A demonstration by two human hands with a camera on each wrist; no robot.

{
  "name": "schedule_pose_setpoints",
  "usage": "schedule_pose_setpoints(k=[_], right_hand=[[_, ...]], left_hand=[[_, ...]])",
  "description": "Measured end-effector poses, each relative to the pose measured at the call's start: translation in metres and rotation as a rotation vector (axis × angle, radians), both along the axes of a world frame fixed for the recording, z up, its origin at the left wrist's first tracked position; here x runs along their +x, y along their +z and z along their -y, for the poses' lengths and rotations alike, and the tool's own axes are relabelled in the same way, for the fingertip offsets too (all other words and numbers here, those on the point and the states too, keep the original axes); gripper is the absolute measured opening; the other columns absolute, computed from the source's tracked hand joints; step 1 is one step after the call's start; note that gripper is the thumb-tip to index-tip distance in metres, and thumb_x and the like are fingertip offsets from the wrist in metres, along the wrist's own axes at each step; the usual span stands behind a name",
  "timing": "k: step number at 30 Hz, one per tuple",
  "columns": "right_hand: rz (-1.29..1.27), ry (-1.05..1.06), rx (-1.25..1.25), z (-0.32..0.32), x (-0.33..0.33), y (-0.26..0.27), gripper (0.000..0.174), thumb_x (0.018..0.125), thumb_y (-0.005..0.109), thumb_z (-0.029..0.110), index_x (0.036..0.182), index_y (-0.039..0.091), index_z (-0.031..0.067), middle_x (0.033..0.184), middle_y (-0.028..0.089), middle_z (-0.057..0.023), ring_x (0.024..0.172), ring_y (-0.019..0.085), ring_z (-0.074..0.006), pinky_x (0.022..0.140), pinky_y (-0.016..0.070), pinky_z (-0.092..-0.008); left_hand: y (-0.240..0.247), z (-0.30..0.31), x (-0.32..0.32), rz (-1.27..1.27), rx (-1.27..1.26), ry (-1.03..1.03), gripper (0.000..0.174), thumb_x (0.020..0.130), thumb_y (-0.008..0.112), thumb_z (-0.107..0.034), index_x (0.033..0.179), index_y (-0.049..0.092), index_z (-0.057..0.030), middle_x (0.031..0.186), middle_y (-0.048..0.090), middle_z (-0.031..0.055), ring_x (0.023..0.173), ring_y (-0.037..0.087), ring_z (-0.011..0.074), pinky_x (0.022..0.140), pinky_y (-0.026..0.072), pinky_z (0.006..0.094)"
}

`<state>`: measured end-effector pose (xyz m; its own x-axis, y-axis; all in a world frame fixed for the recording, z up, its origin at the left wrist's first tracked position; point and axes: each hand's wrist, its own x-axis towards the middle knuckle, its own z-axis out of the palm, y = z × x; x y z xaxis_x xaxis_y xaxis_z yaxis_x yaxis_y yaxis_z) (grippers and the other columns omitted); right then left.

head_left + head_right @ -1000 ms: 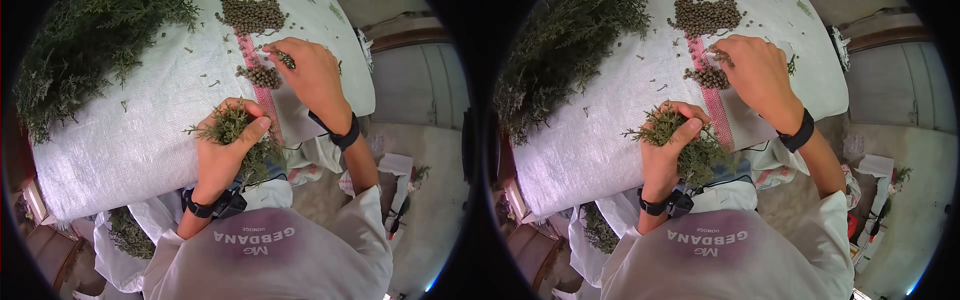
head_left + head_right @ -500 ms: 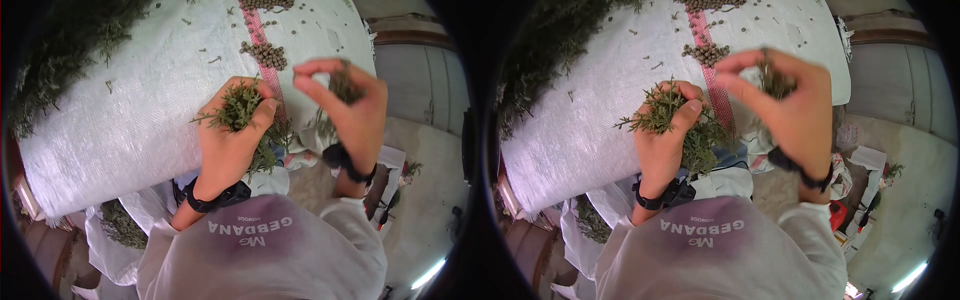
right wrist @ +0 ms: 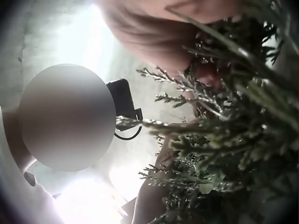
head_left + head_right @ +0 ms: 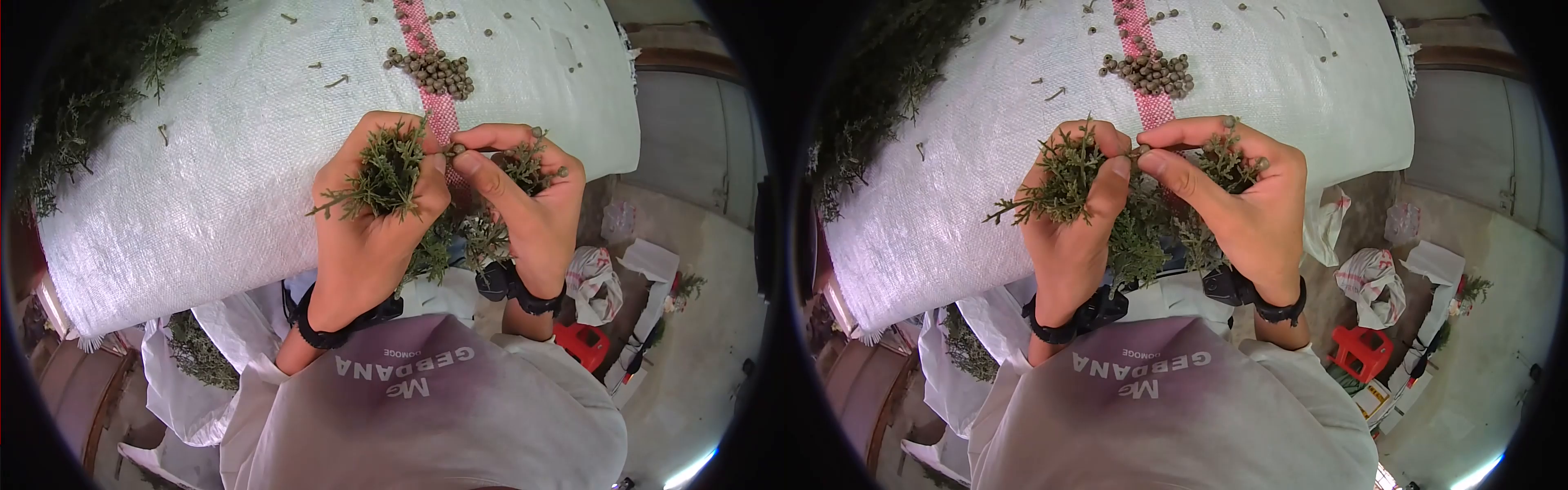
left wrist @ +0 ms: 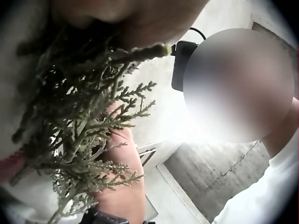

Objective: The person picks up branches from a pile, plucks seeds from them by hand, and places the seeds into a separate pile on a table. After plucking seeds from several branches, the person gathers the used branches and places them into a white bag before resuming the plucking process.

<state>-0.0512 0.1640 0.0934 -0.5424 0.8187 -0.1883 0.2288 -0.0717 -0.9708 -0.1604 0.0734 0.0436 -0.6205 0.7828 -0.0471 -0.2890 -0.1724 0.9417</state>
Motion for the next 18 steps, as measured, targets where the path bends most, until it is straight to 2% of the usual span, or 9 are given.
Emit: schedule_pose_setpoints(k=[5, 11, 14, 18], right_hand=[[-0.022, -0.014, -0.097, -0.0006, 0.0019, -0.0033, 0.016, 0.085, 0.071, -0.004, 0.100, 0.071, -0.0045, 0.085, 0.072, -0.0061, 0.075, 0.063, -0.0056, 0.065, 0.0476, -0.0179], [-0.019, -0.018, -0.058, -0.0008, 0.0023, -0.0053, 0.016, 0.084, 0.071, -0.005, 0.101, 0.071, -0.0048, 0.087, 0.072, -0.0072, 0.075, 0.063, -0.0064, 0.065, 0.0482, -0.0184], [-0.031, -0.011, -0.051, -0.0005, 0.0013, -0.0066, 0.017, 0.084, 0.071, -0.006, 0.101, 0.071, -0.0051, 0.087, 0.072, -0.0077, 0.076, 0.065, -0.0072, 0.066, 0.0490, -0.0188], [-0.047, -0.010, -0.010, -0.0015, 0.0028, -0.0095, 0.017, 0.084, 0.071, -0.007, 0.101, 0.071, -0.0057, 0.088, 0.072, -0.0085, 0.079, 0.066, -0.0089, 0.068, 0.0504, -0.0194]], left_hand=[[0.0025, -0.0013, 0.0018, 0.012, -0.022, -0.007, 0.011, 0.089, 0.063, 0.000, 0.098, 0.057, 0.0004, 0.079, 0.058, -0.0033, 0.073, 0.050, 0.0015, 0.064, 0.0435, 0.0182], [0.0029, -0.0010, 0.0037, -0.055, -0.049, 0.020, 0.012, 0.088, 0.064, -0.001, 0.098, 0.057, 0.0003, 0.079, 0.059, -0.0028, 0.074, 0.051, 0.0018, 0.065, 0.0449, 0.0189], [0.0055, -0.0019, 0.0042, 0.028, -0.079, 0.008, 0.014, 0.087, 0.065, 0.000, 0.099, 0.058, 0.0002, 0.080, 0.059, -0.0024, 0.074, 0.051, 0.0021, 0.066, 0.0456, 0.0192], [0.0043, -0.0018, 0.0047, 0.007, -0.053, 0.016, 0.015, 0.086, 0.065, 0.001, 0.099, 0.058, 0.0002, 0.081, 0.060, -0.0022, 0.074, 0.052, 0.0022, 0.066, 0.0458, 0.0193]])
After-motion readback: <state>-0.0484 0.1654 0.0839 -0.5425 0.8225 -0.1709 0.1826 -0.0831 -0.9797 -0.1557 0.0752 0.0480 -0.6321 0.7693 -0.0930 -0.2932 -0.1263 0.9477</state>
